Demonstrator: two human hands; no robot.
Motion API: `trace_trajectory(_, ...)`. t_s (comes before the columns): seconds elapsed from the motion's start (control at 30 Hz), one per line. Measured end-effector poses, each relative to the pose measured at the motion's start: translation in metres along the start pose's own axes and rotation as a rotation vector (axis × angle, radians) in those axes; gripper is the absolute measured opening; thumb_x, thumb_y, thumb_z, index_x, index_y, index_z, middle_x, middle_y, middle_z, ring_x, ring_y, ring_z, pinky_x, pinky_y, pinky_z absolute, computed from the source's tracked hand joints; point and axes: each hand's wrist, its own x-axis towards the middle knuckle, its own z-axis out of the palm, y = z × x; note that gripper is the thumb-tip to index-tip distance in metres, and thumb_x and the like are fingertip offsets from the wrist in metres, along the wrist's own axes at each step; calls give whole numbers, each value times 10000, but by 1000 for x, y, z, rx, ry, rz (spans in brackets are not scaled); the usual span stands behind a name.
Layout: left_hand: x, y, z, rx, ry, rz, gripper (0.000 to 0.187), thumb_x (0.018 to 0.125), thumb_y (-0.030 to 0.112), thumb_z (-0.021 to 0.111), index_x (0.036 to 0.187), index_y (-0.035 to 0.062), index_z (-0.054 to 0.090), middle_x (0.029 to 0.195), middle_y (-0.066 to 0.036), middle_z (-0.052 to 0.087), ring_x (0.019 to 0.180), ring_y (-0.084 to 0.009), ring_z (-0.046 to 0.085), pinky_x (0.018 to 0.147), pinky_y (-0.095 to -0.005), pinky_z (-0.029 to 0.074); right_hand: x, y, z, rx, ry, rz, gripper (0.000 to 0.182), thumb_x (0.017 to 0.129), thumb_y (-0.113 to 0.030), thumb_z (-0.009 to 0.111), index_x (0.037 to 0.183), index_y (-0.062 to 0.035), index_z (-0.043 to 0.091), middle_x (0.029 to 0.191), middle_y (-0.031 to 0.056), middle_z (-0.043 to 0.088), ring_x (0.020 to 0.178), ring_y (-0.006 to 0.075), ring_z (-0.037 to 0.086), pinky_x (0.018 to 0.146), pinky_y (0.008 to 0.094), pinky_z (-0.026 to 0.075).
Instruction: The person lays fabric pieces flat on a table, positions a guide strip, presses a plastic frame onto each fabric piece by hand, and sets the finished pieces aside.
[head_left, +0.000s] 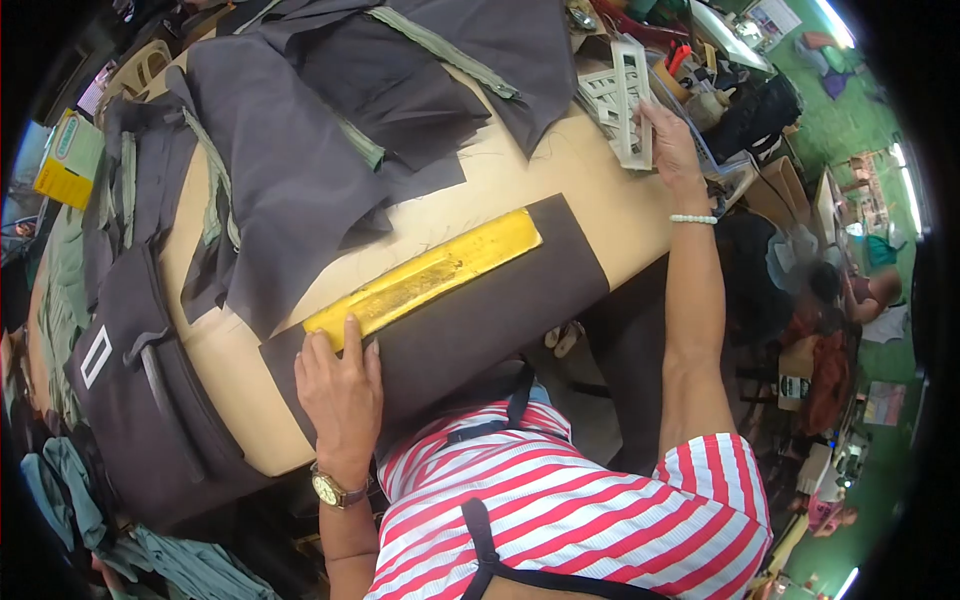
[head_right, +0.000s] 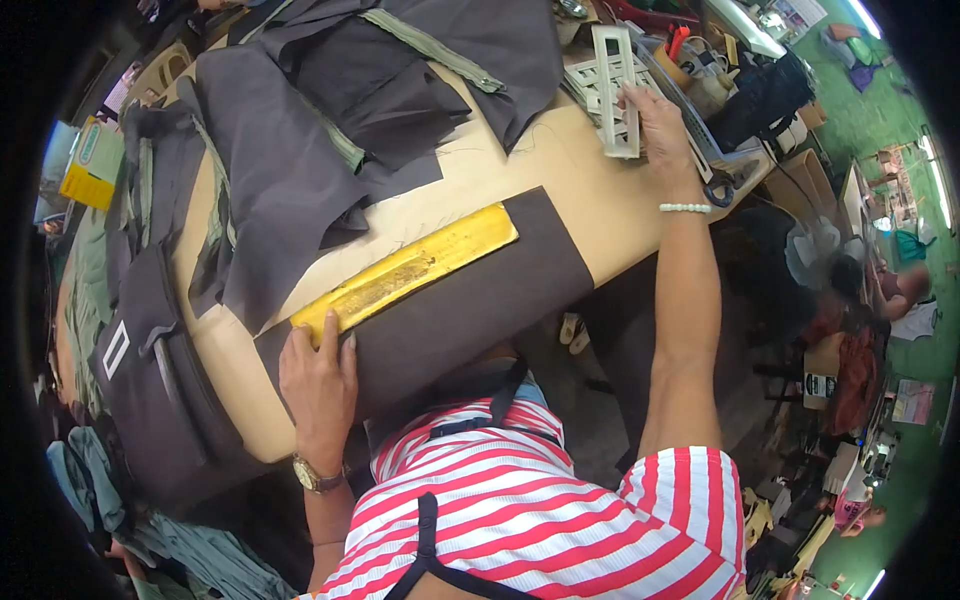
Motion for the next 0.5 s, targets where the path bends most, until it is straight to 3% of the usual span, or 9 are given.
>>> trace_trajectory(0.07,0,0,0,0,-1,3,366,844,183,648,1183,52,609,952,-154,520,908,-318,541,820,-417,443,-8,-2,23,-135,161,-219,254,908,-250,630,935,-8,703,852,44,677,693,116,600,584,234,461)
trace_trajectory(0.1,1,0,-1,-3,-12,7,364,842,190,649,1173,45,609,943,-156,515,910,-319,537,826,-423,439,-18,-11,36,-236,217,-229,204,887,-216,659,919,-24,720,742,43,645,635,137,578,583,247,444)
trace_trajectory(0.2,4,-2,-4,-25,-24,29,352,845,202,643,1151,32,613,928,-163,512,918,-325,529,847,-433,430,-76,-36,90,-630,263,-615,165,857,-182,675,954,-57,721,730,66,613,659,186,591,594,274,455)
trace_trajectory(0.27,8,-6,-9,-63,-15,55,331,857,198,631,1145,34,619,932,-170,525,924,-334,531,865,-431,425,-109,-43,121,-707,155,-1098,158,824,-144,684,965,-82,720,820,77,619,737,208,603,636,325,474)
trace_trajectory(0.37,16,-17,-9,-489,41,-78,363,895,195,603,1207,12,584,1005,-162,590,918,-276,574,844,-380,453,-163,-36,151,-895,32,-1245,209,779,-152,710,988,-154,716,942,12,628,886,174,608,812,375,461)
trace_trajectory(0.47,20,-11,-28,-1614,-48,-353,407,920,147,581,1283,-26,518,1065,-139,637,908,-177,607,783,-291,474,-194,-30,173,-898,-83,-1366,244,765,-175,716,1008,-196,714,978,-21,627,955,160,603,943,385,414)
trace_trajectory(0.5,21,-6,-31,-1649,-69,-381,425,918,106,582,1306,-41,489,1054,-125,648,902,-141,608,749,-253,470,-199,-25,179,-868,-90,-1401,247,766,-180,713,1012,-209,713,983,-30,626,967,159,602,971,381,397)
